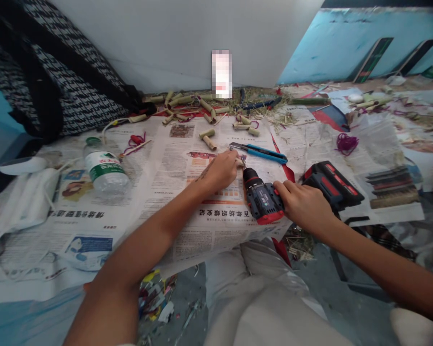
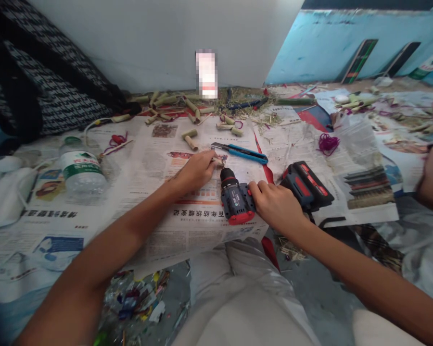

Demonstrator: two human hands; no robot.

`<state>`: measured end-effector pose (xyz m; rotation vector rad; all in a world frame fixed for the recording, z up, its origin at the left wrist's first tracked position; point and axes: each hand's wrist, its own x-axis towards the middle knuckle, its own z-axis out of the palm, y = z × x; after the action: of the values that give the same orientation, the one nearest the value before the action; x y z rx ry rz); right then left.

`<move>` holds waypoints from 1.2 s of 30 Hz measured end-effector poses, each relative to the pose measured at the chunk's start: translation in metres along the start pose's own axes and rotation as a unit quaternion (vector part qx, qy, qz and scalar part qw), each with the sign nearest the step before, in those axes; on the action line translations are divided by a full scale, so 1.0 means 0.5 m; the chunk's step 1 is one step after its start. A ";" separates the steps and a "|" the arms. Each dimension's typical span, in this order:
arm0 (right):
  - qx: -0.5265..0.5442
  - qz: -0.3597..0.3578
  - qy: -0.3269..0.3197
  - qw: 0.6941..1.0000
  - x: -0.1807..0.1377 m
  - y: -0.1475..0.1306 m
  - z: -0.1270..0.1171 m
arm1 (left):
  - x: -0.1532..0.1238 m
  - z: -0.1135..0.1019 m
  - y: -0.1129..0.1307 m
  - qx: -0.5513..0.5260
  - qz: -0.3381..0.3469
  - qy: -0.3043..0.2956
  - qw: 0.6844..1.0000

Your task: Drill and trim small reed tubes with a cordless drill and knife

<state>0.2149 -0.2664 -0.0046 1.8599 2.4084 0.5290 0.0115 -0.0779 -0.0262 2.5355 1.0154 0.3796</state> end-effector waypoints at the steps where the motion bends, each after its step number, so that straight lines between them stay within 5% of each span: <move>1: 0.000 -0.002 0.001 1.000 0.000 0.000 0.000 | 0.000 0.002 -0.002 0.000 -0.002 -0.003 1.000; 16: -0.015 -0.031 0.032 0.999 -0.002 0.002 0.004 | -0.015 -0.037 0.018 0.128 0.021 -0.051 0.990; 36: -0.029 -0.024 0.009 0.999 0.001 0.001 0.004 | 0.002 -0.014 0.014 0.139 0.025 -0.021 0.990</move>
<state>0.2155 -0.2651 -0.0065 1.7773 2.4165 0.6078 0.0137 -0.0800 -0.0166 2.8073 1.0537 0.2079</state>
